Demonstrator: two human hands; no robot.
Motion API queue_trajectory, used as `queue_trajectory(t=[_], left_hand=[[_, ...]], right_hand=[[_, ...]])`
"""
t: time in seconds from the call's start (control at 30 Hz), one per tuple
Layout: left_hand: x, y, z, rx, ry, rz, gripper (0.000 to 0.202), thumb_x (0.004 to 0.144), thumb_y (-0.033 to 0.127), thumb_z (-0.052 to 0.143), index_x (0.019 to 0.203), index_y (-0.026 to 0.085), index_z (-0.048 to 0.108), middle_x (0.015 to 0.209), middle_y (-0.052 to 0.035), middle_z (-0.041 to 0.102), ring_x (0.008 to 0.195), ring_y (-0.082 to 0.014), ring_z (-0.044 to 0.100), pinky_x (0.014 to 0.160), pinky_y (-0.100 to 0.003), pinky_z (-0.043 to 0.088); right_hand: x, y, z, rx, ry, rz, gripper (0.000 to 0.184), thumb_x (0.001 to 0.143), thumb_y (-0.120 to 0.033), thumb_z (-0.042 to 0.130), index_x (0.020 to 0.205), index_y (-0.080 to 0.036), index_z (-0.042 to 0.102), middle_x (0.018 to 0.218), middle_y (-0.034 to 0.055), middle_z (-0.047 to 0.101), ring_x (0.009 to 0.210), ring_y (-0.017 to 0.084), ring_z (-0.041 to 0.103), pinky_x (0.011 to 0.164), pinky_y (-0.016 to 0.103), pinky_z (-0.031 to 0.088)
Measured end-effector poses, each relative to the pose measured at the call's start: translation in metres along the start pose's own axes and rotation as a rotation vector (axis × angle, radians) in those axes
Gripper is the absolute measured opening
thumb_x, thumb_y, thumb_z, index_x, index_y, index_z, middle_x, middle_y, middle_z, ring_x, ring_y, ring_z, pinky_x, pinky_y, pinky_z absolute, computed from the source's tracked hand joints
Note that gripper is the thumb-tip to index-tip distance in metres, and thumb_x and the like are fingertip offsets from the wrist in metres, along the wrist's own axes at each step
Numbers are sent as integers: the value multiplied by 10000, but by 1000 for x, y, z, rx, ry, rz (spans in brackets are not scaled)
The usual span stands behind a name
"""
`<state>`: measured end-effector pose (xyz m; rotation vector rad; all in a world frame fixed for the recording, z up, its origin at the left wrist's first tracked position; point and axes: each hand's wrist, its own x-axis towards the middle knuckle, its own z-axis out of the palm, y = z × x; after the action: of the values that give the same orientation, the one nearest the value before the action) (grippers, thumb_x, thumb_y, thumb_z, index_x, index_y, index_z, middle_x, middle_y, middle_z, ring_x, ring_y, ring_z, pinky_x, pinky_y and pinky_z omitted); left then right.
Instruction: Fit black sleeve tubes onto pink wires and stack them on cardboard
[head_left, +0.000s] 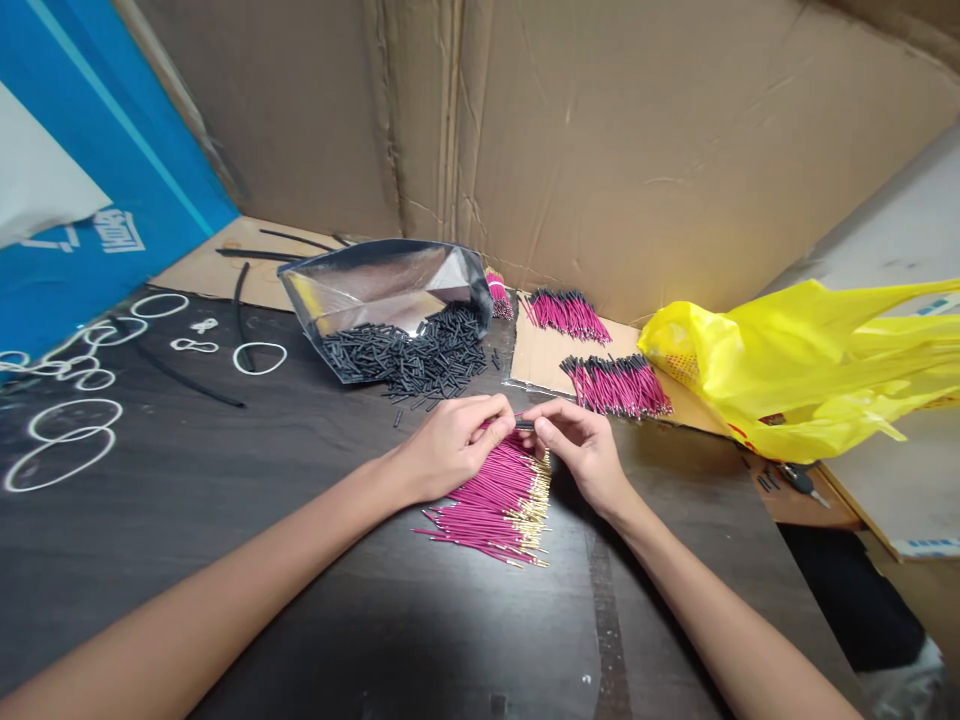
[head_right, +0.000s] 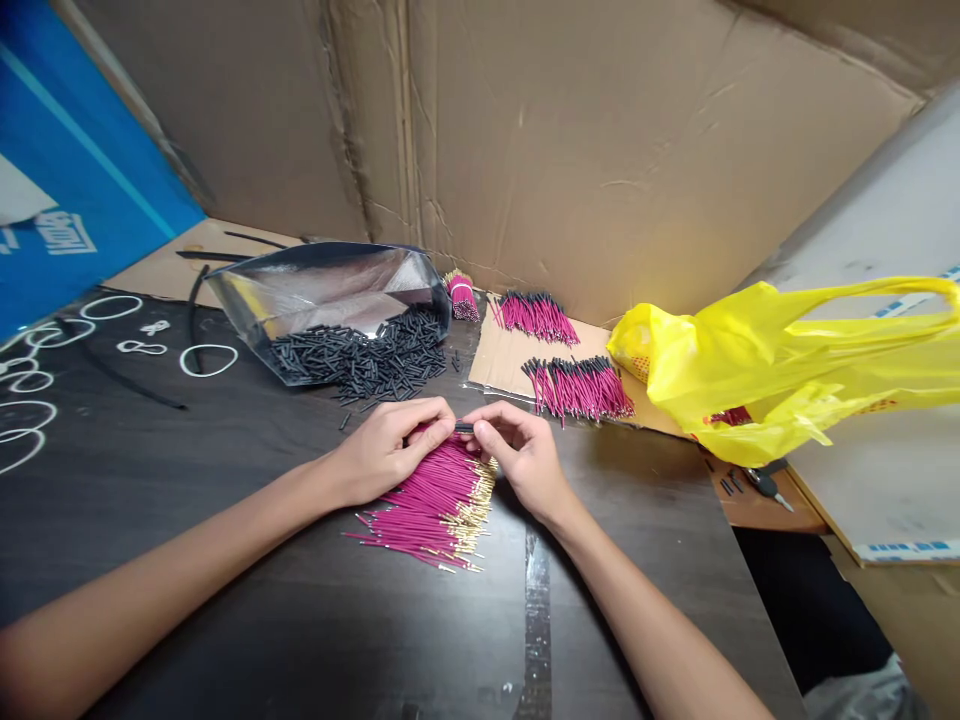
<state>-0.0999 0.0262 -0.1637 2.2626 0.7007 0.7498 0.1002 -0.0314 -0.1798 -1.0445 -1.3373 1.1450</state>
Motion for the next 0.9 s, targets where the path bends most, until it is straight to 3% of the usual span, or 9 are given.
queue_trajectory(t=[0.2, 0.6, 0.9], left_hand=[[0, 0, 0, -14, -11, 45, 257, 1051, 231, 403, 856, 174, 560, 815, -2, 608, 730, -136, 544, 697, -272, 418], [0, 4, -1, -16, 3, 33, 275, 1043, 249, 398, 794, 181, 490, 736, 22, 528, 651, -123, 465, 632, -266, 373], [-1, 3, 1, 15, 7, 44, 271, 1032, 254, 398, 808, 178, 530, 770, -1, 543, 712, -146, 490, 666, -281, 396]], right_hand=[[0, -1, 1, -37, -10, -32, 197, 936, -403, 698, 1002, -226, 752, 834, 20, 722, 727, 156, 656, 697, 300, 542], [5, 2, -6, 46, -33, 10, 204, 870, -406, 761, 940, -217, 736, 820, 5, 708, 703, 150, 651, 677, 287, 517], [5, 2, -5, 36, -38, 14, 237, 853, -440, 764, 922, -215, 732, 803, 11, 722, 696, 160, 659, 706, 318, 544]])
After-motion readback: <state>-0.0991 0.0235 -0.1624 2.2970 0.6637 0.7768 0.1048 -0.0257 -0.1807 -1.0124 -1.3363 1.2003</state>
